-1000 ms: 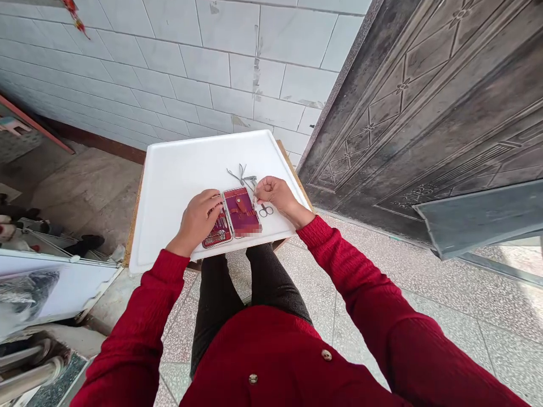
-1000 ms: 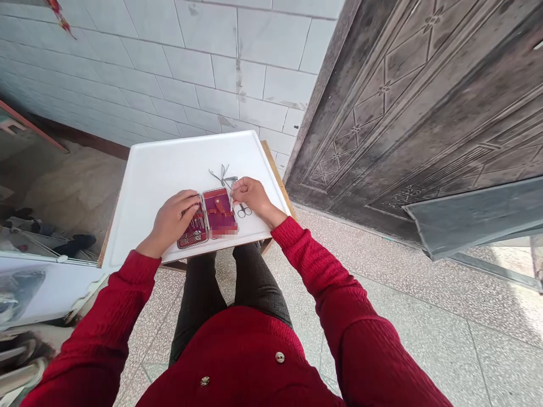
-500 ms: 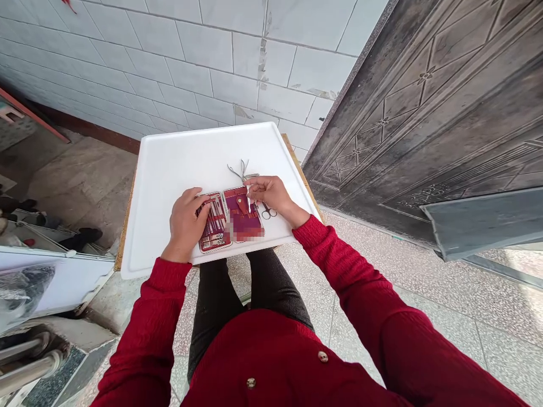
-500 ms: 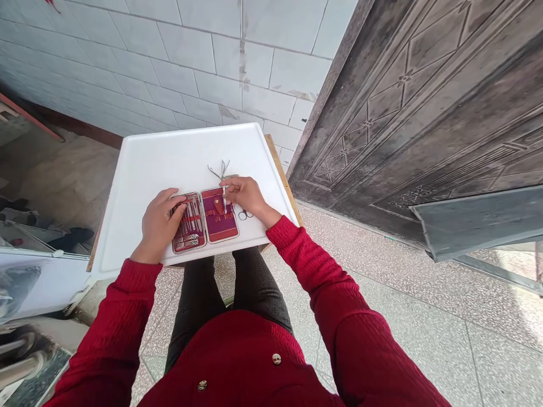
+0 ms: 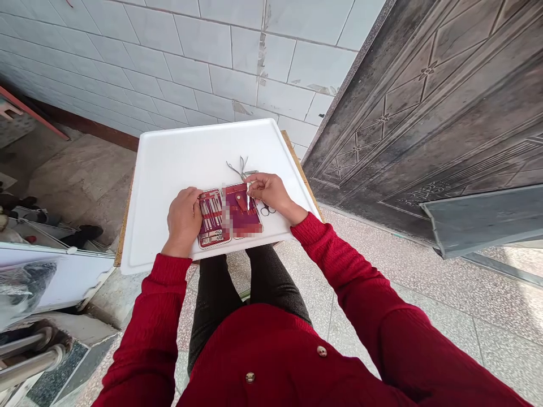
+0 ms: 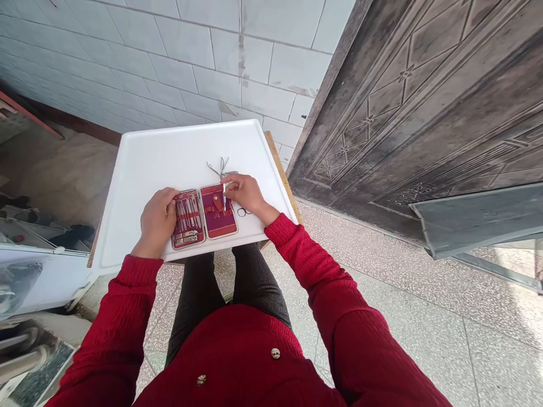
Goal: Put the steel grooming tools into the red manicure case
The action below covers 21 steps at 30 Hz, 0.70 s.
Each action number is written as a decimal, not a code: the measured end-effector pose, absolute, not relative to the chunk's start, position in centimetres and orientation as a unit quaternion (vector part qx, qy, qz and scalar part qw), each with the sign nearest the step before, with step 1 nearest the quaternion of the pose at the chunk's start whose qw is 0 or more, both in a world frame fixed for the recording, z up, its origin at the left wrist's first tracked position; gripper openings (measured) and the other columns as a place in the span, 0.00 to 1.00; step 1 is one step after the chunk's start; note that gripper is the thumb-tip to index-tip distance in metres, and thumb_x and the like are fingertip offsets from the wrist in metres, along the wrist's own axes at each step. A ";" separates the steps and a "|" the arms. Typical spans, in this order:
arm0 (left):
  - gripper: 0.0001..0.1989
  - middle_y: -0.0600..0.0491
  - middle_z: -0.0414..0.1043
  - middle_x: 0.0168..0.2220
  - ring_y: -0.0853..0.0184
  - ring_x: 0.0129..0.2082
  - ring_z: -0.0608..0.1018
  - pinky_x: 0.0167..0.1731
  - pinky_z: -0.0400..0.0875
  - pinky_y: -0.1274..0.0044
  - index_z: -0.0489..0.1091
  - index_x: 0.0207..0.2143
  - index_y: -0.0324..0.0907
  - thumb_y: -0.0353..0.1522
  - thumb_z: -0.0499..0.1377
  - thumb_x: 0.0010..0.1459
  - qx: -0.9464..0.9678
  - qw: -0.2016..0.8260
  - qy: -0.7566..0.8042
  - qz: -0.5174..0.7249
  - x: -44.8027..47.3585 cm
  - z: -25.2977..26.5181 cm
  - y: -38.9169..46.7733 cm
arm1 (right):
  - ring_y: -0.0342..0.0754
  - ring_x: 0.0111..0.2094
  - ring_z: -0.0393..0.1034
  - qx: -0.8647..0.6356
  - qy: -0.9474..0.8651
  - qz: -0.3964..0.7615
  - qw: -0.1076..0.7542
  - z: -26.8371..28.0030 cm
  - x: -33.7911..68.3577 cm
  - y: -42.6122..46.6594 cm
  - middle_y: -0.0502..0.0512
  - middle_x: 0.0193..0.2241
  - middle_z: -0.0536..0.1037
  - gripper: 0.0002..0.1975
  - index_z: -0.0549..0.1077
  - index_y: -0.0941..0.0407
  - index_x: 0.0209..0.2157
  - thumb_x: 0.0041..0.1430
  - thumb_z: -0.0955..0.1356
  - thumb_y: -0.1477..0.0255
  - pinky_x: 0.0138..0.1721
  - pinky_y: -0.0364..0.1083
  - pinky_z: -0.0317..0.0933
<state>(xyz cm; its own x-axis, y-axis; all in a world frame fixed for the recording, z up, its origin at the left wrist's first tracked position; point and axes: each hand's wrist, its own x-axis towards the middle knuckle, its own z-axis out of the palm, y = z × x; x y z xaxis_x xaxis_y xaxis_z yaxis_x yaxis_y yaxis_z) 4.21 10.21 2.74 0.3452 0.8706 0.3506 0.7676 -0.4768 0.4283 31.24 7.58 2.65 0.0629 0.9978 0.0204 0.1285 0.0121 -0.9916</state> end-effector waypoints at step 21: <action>0.19 0.43 0.77 0.53 0.53 0.55 0.75 0.55 0.71 0.60 0.74 0.51 0.40 0.29 0.46 0.68 0.818 0.070 0.499 0.278 4.5 2.9 10.1 | 0.45 0.29 0.71 -0.593 -0.633 0.276 0.414 2.7 30.3 7.2 0.50 0.30 0.81 0.15 0.82 0.57 0.47 0.60 0.69 0.75 0.38 0.45 0.66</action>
